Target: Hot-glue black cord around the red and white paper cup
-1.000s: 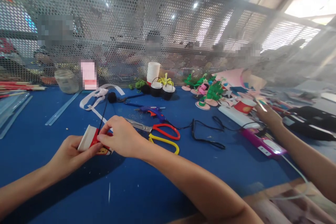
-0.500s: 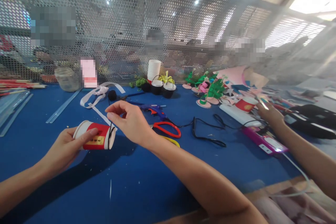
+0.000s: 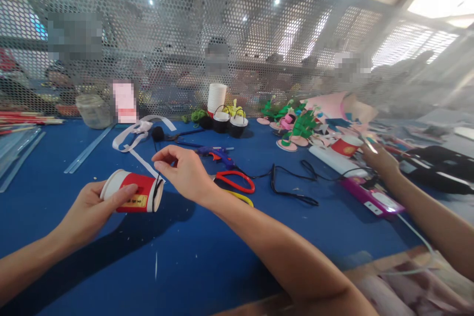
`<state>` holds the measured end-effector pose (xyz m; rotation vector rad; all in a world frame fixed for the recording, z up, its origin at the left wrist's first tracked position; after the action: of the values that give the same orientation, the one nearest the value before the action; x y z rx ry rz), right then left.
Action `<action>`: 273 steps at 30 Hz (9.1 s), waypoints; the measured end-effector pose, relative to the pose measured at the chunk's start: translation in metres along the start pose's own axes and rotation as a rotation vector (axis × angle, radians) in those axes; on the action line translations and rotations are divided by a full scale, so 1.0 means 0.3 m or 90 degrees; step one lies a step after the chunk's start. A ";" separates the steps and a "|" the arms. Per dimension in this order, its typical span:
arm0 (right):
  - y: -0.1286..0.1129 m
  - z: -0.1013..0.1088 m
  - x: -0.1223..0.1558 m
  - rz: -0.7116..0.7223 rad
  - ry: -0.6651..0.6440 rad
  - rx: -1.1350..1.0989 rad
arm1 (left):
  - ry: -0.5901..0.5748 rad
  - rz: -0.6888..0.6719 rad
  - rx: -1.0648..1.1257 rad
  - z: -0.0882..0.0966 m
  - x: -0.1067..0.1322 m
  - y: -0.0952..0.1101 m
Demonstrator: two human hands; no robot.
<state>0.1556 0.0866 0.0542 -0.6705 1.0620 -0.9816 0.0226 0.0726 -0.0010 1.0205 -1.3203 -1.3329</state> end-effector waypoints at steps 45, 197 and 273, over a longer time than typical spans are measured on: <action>0.071 -0.050 -0.001 -0.084 -0.083 0.016 | 0.038 0.023 0.119 0.023 -0.009 -0.031; -0.080 -0.061 0.028 0.007 -0.163 0.028 | -0.094 -0.034 0.033 -0.024 -0.021 0.007; -0.021 0.072 0.169 0.001 -0.057 0.218 | 0.015 -0.032 -0.139 0.052 -0.060 0.009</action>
<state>0.1815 0.0384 0.0470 -0.4277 0.7912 -1.0907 0.0109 0.0933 0.0016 0.9212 -1.1103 -1.4623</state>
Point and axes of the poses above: each hand's wrist, its own x-axis away from the middle knuckle, its own z-axis out of the back of the hand, y = z × x, the point moved 10 cm from there along -x, towards the middle knuckle
